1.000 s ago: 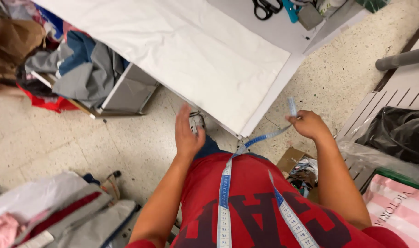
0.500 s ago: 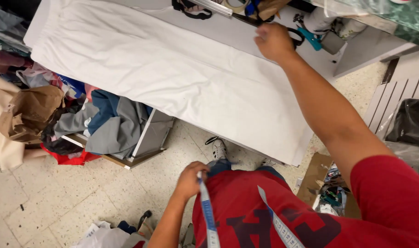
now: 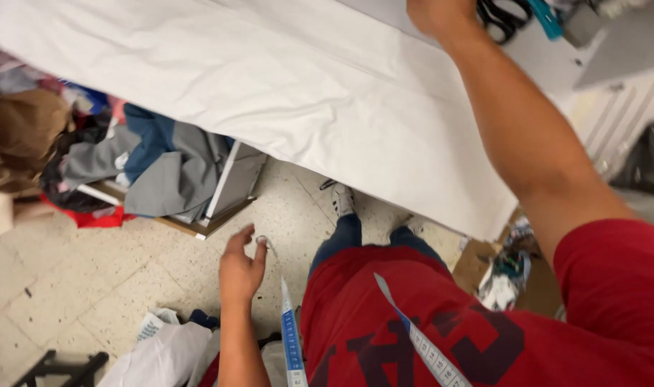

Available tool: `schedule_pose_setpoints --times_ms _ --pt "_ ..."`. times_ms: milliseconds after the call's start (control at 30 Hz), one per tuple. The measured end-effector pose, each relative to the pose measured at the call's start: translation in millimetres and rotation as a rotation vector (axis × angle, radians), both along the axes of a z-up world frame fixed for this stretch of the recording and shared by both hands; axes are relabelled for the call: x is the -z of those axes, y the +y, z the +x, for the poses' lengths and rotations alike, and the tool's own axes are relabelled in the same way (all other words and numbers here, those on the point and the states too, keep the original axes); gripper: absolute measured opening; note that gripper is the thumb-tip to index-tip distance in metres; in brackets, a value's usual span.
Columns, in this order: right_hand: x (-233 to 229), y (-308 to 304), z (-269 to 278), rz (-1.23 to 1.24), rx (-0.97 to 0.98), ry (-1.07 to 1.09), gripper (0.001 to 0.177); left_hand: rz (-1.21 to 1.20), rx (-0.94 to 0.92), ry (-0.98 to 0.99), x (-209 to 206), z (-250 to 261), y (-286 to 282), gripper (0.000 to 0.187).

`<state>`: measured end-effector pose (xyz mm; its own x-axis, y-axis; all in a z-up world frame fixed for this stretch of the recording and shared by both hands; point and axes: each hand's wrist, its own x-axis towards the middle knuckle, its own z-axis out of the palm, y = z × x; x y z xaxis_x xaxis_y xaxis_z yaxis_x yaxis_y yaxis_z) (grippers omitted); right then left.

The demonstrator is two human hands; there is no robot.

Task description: The person is measuring and marking a white garment on a workbench using a measuring tape and tailor's chalk.

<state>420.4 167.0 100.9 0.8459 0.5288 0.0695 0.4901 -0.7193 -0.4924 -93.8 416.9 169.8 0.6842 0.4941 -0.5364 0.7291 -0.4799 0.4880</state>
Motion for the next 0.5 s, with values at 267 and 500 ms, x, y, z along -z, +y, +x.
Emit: schedule_pose_setpoints --times_ms 267,500 --pt "-57 -151 -333 0.212 0.775 0.711 0.031 -0.181 0.271 -0.698 18 150 -85 0.033" --pt "-10 -179 -395 0.351 0.787 0.671 0.023 -0.086 1.157 -0.720 79 276 -231 0.072"
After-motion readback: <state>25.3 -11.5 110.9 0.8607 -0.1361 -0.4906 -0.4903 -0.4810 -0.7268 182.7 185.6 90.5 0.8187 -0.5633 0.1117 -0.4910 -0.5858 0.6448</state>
